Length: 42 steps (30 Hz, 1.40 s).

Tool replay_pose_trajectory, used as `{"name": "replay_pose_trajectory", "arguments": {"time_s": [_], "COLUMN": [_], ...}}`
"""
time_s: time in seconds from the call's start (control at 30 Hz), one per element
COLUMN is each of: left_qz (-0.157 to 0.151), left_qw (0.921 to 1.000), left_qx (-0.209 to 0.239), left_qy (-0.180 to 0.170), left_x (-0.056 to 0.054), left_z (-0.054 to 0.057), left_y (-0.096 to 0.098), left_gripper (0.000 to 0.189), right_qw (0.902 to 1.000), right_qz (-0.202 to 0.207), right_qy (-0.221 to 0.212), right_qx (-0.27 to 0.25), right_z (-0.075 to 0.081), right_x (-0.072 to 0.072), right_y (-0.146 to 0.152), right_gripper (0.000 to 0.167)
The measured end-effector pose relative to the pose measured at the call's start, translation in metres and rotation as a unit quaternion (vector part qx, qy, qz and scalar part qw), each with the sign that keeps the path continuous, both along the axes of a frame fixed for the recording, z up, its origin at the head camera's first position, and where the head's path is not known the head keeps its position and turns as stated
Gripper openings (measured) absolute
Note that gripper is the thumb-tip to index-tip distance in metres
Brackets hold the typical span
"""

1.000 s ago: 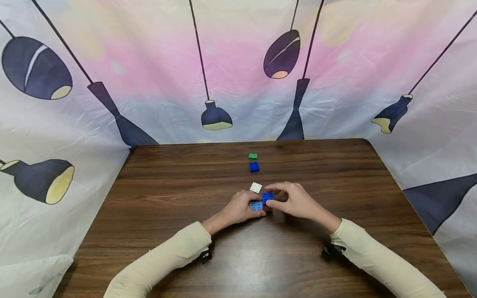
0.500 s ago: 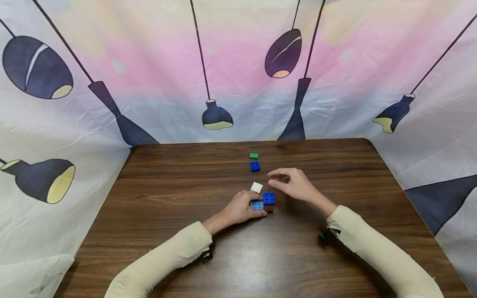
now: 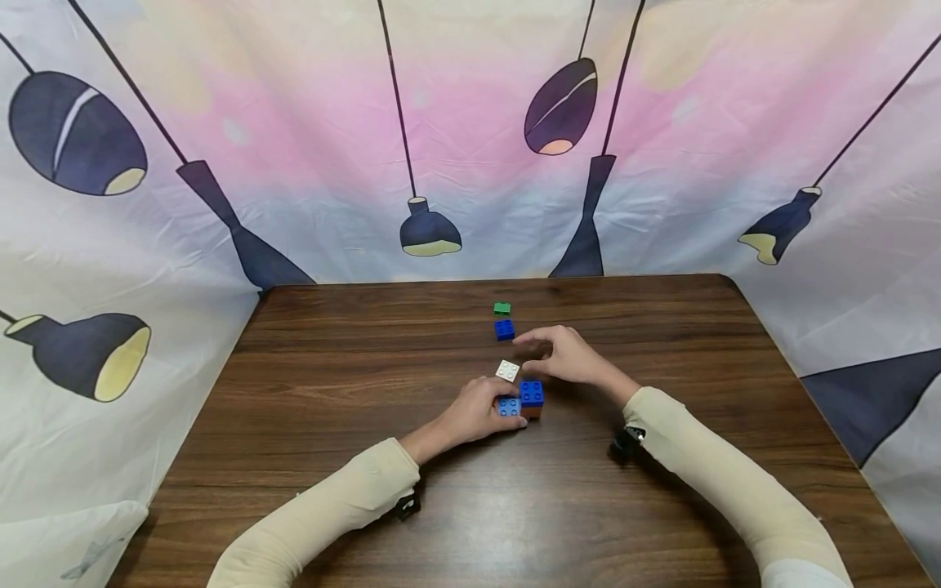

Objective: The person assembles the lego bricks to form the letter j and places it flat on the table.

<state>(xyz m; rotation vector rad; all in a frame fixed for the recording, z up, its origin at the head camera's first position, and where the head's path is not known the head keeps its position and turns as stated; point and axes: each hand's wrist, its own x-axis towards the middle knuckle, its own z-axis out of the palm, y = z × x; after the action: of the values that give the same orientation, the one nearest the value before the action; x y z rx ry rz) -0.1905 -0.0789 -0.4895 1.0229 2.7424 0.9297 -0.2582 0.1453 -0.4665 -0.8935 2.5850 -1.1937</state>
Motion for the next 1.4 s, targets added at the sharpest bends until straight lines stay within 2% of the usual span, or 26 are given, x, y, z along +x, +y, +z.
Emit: {"name": "replay_pose_trajectory", "arguments": {"time_s": [0.27,0.57,0.87,1.03,1.2,1.4], "left_qz": [0.0,-0.006,-0.004,-0.003,-0.003,-0.005], "left_qw": [1.0,1.0,1.0,1.0,1.0,0.9999], "left_qx": [-0.001,0.001,0.004,0.003,0.0,-0.001], "left_qy": [0.006,0.004,-0.002,0.001,-0.002,-0.009], "left_x": [0.0,-0.001,-0.001,-0.001,0.0,0.001], "left_z": [-0.001,-0.001,-0.001,0.0,0.002,0.002], "left_y": [0.0,0.0,0.0,0.0,0.0,0.0], "left_gripper": [0.029,0.031,0.035,0.036,0.037,0.039], "right_qw": [0.9986,0.9958,0.9876,0.9896,0.9938,0.9965], "right_qz": [0.04,0.078,0.127,0.101,0.064,0.047], "right_qy": [-0.019,0.002,0.045,0.049,0.026,0.005], "right_qx": [0.029,0.048,0.081,0.09,0.088,0.068], "right_z": [-0.007,-0.009,-0.013,-0.014,-0.014,-0.014], "right_x": [-0.005,-0.01,-0.014,-0.014,-0.012,-0.009], "right_y": [-0.011,-0.018,-0.018,-0.018,-0.017,-0.015], "right_gripper": [0.047,0.048,0.046,0.041,0.037,0.034]}}
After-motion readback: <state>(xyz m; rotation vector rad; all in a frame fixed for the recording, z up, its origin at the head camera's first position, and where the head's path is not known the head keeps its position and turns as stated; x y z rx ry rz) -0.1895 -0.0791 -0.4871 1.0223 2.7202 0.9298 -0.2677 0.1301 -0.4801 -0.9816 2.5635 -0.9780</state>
